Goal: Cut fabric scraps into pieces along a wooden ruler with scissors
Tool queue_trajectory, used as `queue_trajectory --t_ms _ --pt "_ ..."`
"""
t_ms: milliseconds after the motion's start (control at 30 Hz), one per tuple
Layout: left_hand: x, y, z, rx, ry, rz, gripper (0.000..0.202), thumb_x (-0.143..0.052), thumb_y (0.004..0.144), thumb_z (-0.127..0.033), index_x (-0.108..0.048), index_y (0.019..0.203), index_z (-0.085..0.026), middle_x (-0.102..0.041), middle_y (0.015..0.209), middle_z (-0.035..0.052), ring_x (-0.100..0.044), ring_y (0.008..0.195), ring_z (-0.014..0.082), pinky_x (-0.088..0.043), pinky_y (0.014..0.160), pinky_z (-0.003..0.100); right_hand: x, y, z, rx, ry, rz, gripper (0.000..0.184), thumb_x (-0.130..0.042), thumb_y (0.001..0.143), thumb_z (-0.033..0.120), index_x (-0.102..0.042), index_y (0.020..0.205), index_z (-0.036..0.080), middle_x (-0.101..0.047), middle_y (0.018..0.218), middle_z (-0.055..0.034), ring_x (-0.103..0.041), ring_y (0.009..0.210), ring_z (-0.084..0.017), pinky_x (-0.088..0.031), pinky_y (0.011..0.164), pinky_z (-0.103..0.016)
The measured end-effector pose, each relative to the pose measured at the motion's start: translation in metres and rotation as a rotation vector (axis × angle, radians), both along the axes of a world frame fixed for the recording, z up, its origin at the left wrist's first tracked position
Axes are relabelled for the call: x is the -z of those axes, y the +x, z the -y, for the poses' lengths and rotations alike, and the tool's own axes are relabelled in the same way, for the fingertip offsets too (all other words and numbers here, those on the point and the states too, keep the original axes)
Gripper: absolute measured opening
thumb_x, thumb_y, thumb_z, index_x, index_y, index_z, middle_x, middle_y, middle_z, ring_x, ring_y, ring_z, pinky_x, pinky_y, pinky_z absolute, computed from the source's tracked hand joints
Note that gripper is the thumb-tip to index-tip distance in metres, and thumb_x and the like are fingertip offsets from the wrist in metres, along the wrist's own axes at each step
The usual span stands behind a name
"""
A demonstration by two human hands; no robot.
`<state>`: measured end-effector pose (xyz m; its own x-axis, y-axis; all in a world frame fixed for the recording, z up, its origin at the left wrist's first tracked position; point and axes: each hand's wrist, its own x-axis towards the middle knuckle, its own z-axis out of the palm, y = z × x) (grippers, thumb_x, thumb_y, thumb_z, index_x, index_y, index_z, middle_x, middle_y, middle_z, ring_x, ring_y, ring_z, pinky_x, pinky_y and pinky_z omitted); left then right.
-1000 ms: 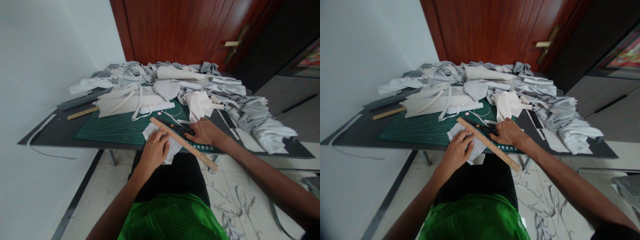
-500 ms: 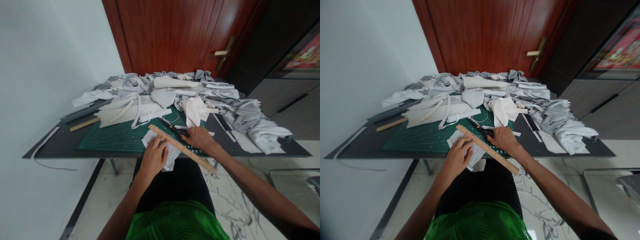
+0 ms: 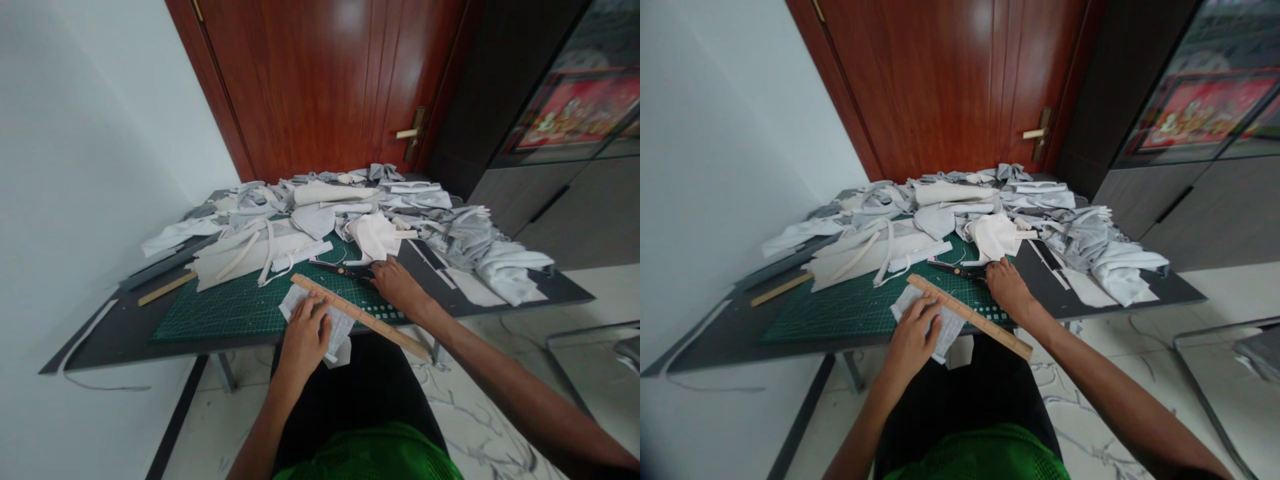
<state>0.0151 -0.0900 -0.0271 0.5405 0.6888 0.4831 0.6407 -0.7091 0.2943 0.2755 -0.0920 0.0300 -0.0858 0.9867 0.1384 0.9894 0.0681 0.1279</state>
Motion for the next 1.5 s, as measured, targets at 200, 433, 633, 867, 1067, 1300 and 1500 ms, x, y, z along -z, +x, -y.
queue_trajectory --t_ms 200,433,633,867,1067,1300,1500 --pt "0.003 -0.001 -0.002 -0.006 0.04 0.002 0.034 -0.048 0.104 -0.022 -0.063 0.134 -0.021 -0.061 0.14 0.0123 -0.056 0.137 0.03 -0.05 0.114 0.051 -0.022 -0.022 0.015 -0.216 0.084 -0.233 0.027 -0.054 0.101 0.02 -0.071 0.12 0.009 -0.074 0.117 -0.0173 -0.066 0.117 -0.028 -0.048 0.106 -0.04" --pt "0.007 0.0 -0.004 0.01 0.089 0.033 0.026 -0.049 0.101 -0.017 -0.067 0.119 -0.016 -0.066 0.126 0.0147 -0.063 0.124 0.0302 -0.054 0.11 0.05 0.006 -0.082 -0.003 -0.576 -0.107 -0.678 0.06 -0.043 0.108 0.037 -0.037 0.161 0.009 -0.044 0.162 -0.0205 -0.038 0.153 -0.027 -0.032 0.126 -0.047" --pt "0.009 -0.003 -0.004 -0.035 0.097 -0.01 0.025 -0.052 0.099 -0.02 -0.07 0.116 -0.018 -0.067 0.12 0.0147 -0.064 0.12 0.0326 -0.056 0.104 0.053 0.015 -0.116 -0.051 -0.566 -0.198 -0.67 0.058 -0.041 0.11 0.036 -0.044 0.155 0.0 -0.041 0.162 -0.0209 -0.033 0.155 -0.027 -0.026 0.128 -0.041" --pt "0.003 -0.003 -0.002 -0.051 0.062 -0.039 0.023 -0.051 0.1 -0.023 -0.071 0.112 -0.021 -0.067 0.115 0.013 -0.065 0.115 0.0327 -0.058 0.1 0.054 0.007 -0.131 -0.06 -0.528 -0.11 -0.663 0.048 -0.052 0.106 0.023 -0.052 0.151 0.006 -0.051 0.158 -0.0128 -0.039 0.152 -0.019 -0.029 0.126 -0.034" --pt "0.0 0.0 0.002 -0.004 0.001 -0.002 0.028 -0.05 0.1 -0.016 -0.066 0.124 -0.02 -0.065 0.126 0.0118 -0.062 0.124 0.0295 -0.054 0.109 0.051 0.014 -0.071 0.008 -0.597 -0.132 -0.66 0.053 -0.047 0.108 0.032 -0.046 0.157 0.011 -0.046 0.161 -0.0165 -0.039 0.152 -0.021 -0.031 0.127 -0.04" --pt "-0.004 0.001 0.005 -0.02 -0.038 -0.013 0.034 -0.046 0.105 -0.02 -0.061 0.136 -0.019 -0.062 0.136 0.0131 -0.057 0.134 0.0292 -0.05 0.114 0.051 0.047 -0.028 0.09 -0.368 -0.005 -0.464 0.061 -0.045 0.103 0.021 -0.034 0.164 0.02 -0.039 0.167 -0.0138 -0.034 0.155 -0.023 -0.032 0.127 -0.054" --pt "-0.002 0.0 0.002 0.0 0.002 -0.021 0.034 -0.047 0.104 -0.02 -0.061 0.135 -0.021 -0.062 0.138 0.0128 -0.056 0.136 0.0294 -0.05 0.113 0.051 0.059 -0.054 0.086 -0.289 0.164 -0.351 0.058 -0.042 0.1 0.013 -0.041 0.159 0.017 -0.045 0.163 -0.0158 -0.039 0.153 -0.026 -0.035 0.124 -0.055"
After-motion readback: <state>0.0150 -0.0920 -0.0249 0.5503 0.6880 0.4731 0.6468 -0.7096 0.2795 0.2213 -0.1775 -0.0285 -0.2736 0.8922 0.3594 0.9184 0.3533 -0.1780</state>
